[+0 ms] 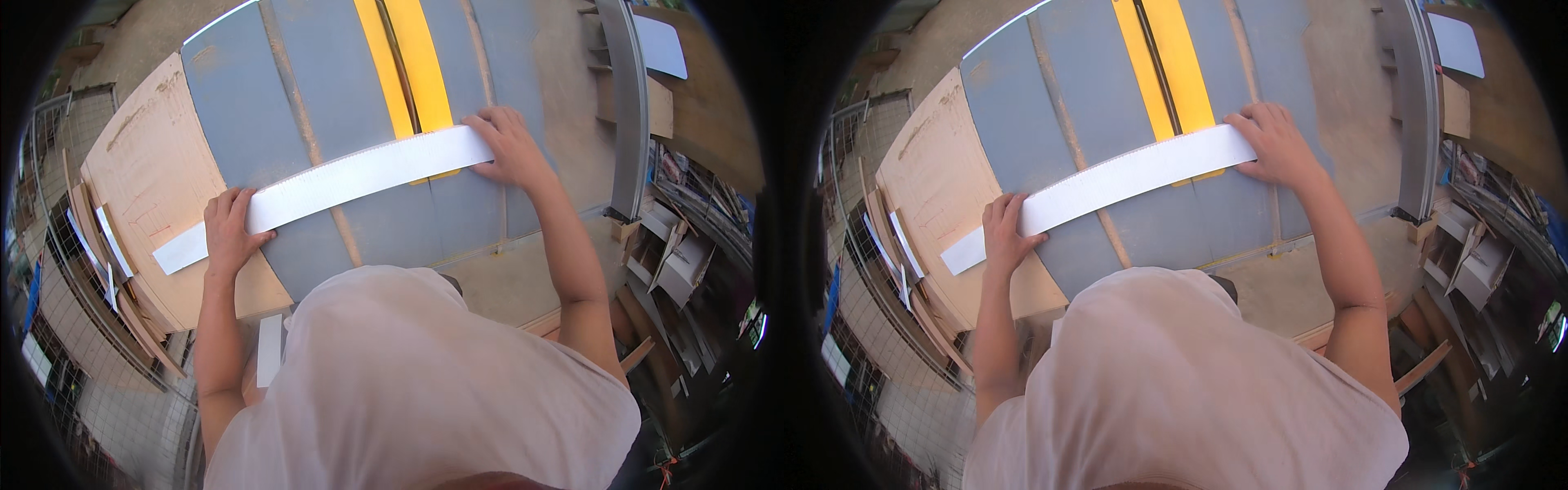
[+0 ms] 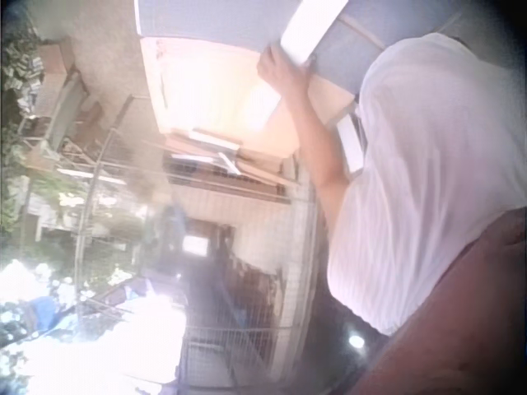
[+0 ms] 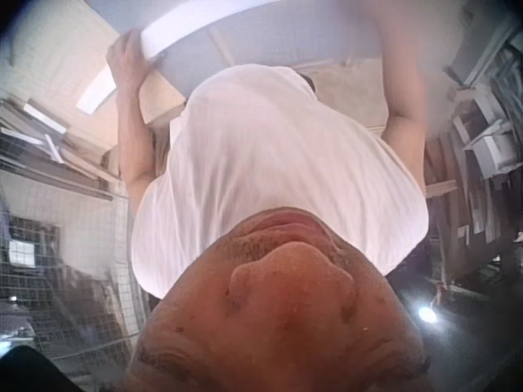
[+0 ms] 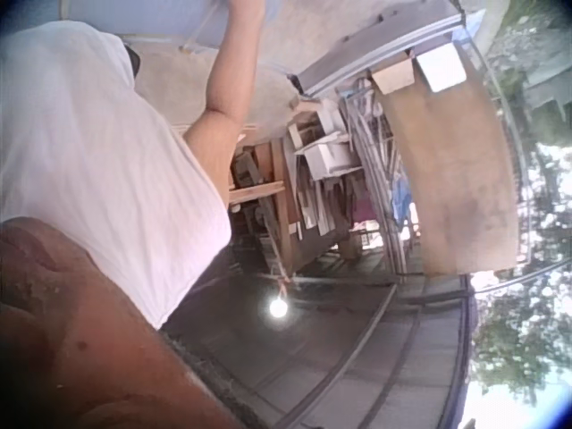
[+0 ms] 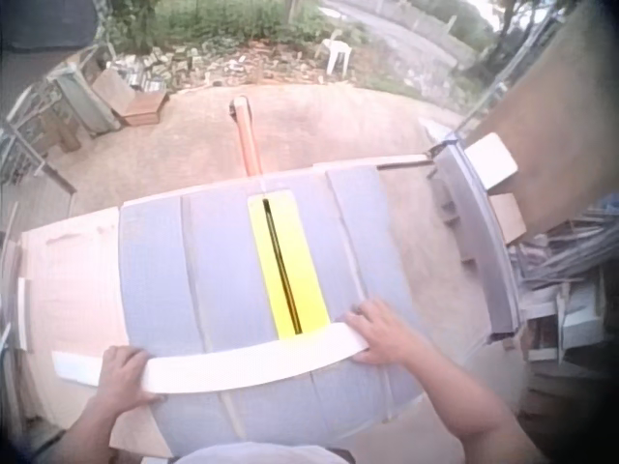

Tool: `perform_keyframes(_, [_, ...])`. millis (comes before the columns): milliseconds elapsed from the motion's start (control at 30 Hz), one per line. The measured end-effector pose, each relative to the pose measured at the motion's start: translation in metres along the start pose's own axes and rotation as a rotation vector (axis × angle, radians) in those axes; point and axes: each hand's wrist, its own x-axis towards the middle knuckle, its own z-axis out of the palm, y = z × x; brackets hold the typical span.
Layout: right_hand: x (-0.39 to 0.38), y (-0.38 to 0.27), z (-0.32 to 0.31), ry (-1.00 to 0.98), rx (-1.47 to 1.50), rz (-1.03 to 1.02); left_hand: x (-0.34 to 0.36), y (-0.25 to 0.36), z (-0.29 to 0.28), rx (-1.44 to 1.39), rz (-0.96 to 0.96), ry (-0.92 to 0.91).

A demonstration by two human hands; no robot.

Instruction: The person adjusts the table saw fence and then repeatedly feeds long white wooden planks through the spinning blade to trim their edges. The person handles the planks one at a time, guiding them along the fence and collecting the cut pieces.

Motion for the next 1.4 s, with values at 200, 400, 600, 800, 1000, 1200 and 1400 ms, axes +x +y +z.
perform_keyframes(200, [0.013,0.002,-0.007,-0.058,0.008,-0.017,0.003,-0.014,0.007,-0.015,0.023,-0.001])
perform_keyframes(400, [0.018,0.006,-0.004,-0.030,0.018,-0.052,0.007,-0.017,0.006,-0.024,0.018,-0.012])
perform_keyframes(600, [0.018,0.006,-0.005,0.003,0.036,-0.052,0.010,-0.018,0.003,-0.020,0.013,-0.032])
perform_keyframes(800, [0.018,0.005,-0.006,0.026,0.059,-0.050,0.012,-0.019,0.002,-0.034,0.006,-0.027])
perform_keyframes(1000, [0.015,0.007,-0.005,0.050,0.073,-0.056,0.013,-0.018,-0.001,-0.013,-0.015,-0.053])
perform_keyframes(1200, [0.016,0.006,-0.004,0.064,0.067,-0.056,0.015,-0.018,-0.001,-0.008,-0.009,-0.047])
perform_keyframes(1400, [0.018,0.008,-0.003,0.082,0.081,-0.057,0.016,-0.022,0.000,-0.010,0.007,-0.044])
